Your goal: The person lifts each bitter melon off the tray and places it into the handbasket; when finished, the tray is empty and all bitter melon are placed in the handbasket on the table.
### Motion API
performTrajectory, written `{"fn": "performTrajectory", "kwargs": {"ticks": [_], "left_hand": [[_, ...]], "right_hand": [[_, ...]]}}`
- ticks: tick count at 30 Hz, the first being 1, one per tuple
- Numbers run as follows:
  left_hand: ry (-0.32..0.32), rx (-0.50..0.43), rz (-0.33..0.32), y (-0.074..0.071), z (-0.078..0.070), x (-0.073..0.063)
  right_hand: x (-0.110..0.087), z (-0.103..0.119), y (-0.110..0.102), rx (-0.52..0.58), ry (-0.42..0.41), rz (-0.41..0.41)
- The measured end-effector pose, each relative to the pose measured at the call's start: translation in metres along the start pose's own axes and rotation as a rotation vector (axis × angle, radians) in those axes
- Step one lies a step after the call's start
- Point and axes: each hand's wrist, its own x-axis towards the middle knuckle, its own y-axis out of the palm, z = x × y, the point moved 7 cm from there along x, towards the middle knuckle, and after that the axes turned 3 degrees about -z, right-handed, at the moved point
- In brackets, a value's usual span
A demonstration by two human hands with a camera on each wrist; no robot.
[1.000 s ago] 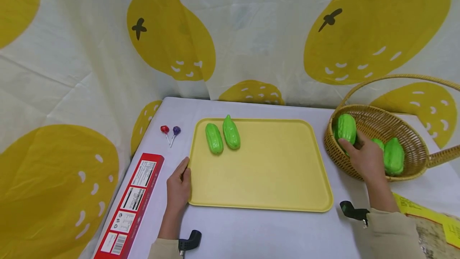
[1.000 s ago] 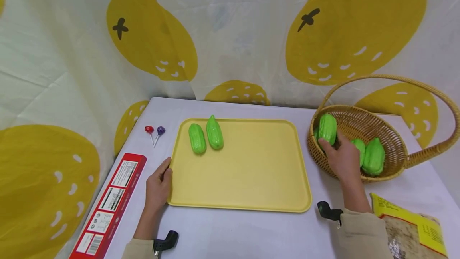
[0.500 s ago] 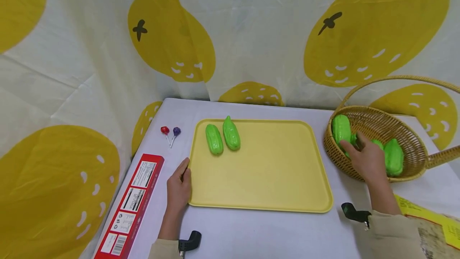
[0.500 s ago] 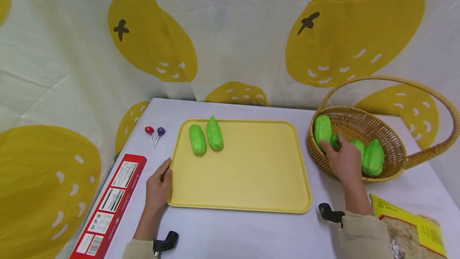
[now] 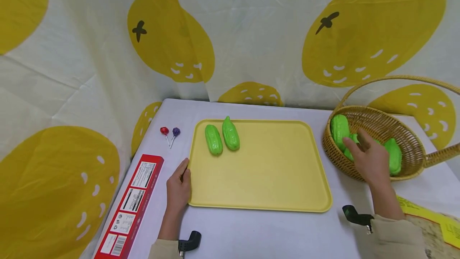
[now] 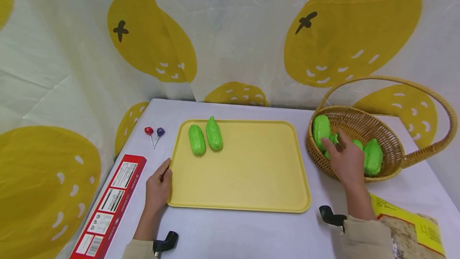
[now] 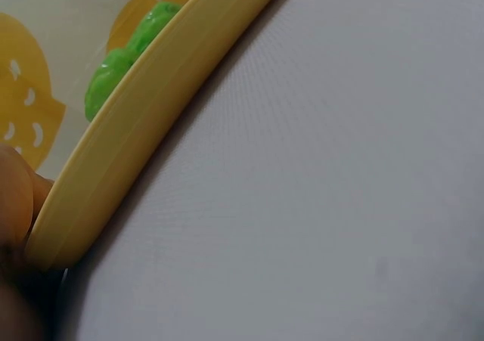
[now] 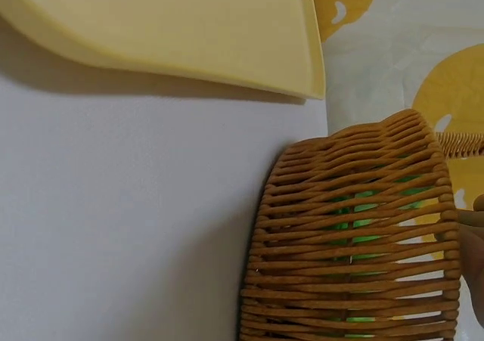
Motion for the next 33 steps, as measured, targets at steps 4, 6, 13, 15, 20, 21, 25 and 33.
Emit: {"fn": "performTrajectory", "kwargs": {"ticks": [4, 6, 13, 15, 20, 21, 25, 33], "left_hand": [[0.003, 0.000, -0.002, 0.000, 0.000, 0.000], [0.002, 0.000, -0.002, 0.001, 0.000, 0.001], [0.008, -0.001, -0.007, 0.000, -0.001, 0.001], [0.012, -0.004, -0.008, 0.000, -0.002, 0.001], [0.010, -0.005, -0.003, 0.001, -0.001, 0.002], [0.007, -0.007, -0.004, 0.001, -0.001, 0.002], [0.005, -0.004, -0.002, 0.000, 0.000, 0.002], [-0.004, -0.008, 0.007, 0.000, 0.002, 0.001]], "right_hand": [[-0.002, 0.009, -0.003, 0.009, -0.041, -0.048], [-0.003, 0.014, -0.003, -0.001, -0.061, -0.067], [-0.006, 0.022, 0.007, 0.083, -0.059, -0.040], [-0.006, 0.027, 0.009, 0.098, -0.060, -0.044], [-0.009, 0.042, 0.014, 0.126, -0.101, -0.085], [-0.009, 0.045, 0.016, 0.139, -0.114, -0.086], [-0.011, 0.055, 0.027, 0.238, -0.160, -0.054], [-0.016, 0.077, 0.056, 0.275, -0.212, 0.085]]}}
